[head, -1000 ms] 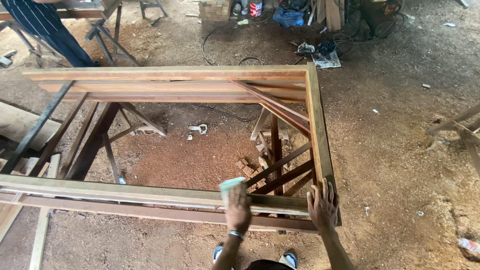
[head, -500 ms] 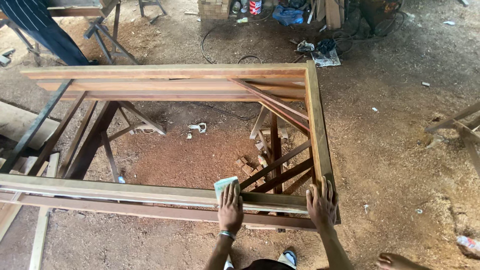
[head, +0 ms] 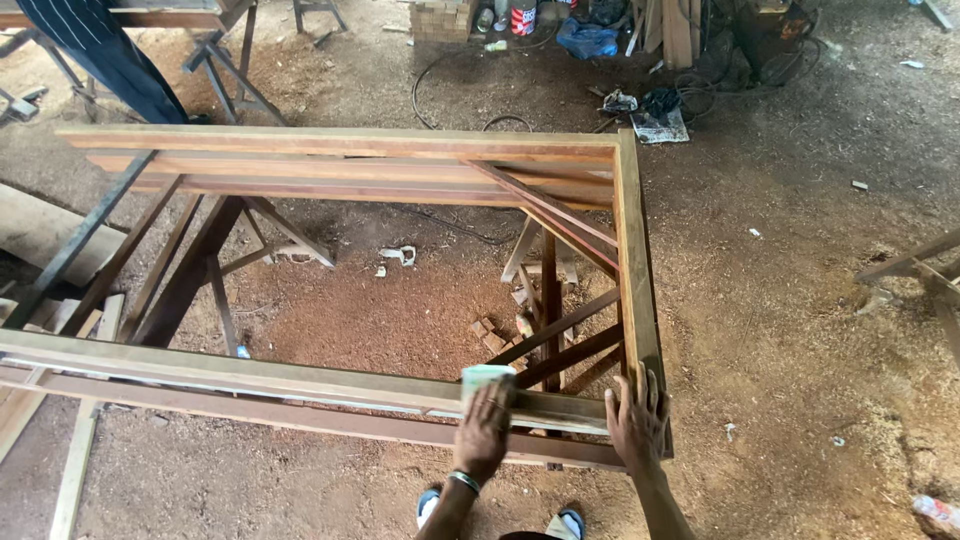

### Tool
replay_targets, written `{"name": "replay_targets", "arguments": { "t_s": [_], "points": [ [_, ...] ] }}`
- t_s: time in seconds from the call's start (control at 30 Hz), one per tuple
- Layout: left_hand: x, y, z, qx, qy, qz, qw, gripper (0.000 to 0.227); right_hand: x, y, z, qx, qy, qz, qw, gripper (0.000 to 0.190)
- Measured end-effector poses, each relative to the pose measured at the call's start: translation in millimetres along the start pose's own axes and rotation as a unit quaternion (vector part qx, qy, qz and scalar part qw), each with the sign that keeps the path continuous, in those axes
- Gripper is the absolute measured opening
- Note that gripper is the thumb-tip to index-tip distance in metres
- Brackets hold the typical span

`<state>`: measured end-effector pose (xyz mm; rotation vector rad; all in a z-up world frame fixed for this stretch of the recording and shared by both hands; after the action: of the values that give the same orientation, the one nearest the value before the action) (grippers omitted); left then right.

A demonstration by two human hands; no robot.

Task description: The person is sanding the surface of a wooden window frame by hand with a piece of sandpaper, moving it along the long sections and corners of the wood.

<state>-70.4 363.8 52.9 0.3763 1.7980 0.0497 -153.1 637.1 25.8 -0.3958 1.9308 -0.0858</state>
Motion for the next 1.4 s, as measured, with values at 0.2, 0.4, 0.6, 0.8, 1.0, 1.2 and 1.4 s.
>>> {"name": "replay_targets", "arguments": {
  "t_s": [0.2,0.4,0.6,0.8,1.0,1.2,1.4],
  "points": [
    [56,-6,-27,-0.09,-0.034,-0.131,0.987,0.049,-2,-2,0,0.007,-0.004,0.011,1.0,0.041],
    [65,87,-17,0.002,-0.013,0.045,0.999,0.055,9,7,-1,0.031,-0.035,-0.03,0.998,0.052],
    [36,32,-5,-0.041,0.017,-0.002,0.999,0.06,6,7,2,0.005,-0.004,-0.093,0.996,0.056],
    [32,58,-32,-0.102,0.073,-0.072,0.989,0.059,-3,4,4,0.005,-0.005,-0.123,0.992,0.053],
    [46,111,-11,0.01,-0.06,0.063,0.996,0.058,-25,-3,6,-0.039,0.067,-0.107,0.991,0.049],
    [37,47,-29,-0.057,-0.065,0.01,0.996,0.053,-32,-8,0,-0.001,-0.001,-0.08,0.997,0.046],
    [46,70,-35,-0.016,-0.016,-0.003,1.0,0.057,-32,-13,-2,0.005,0.004,-0.065,0.998,0.041]
  ]
}}
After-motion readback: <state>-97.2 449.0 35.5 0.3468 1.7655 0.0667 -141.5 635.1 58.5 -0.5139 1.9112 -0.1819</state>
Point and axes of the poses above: each hand's wrist, its own z-axis away from the middle knuckle, its own x-axis out of the palm, y = z × x, the point moved 7 cm from there along -z, towards the middle knuckle, and after that the axes turned 6 degrees about -z, right-handed, at the moved point
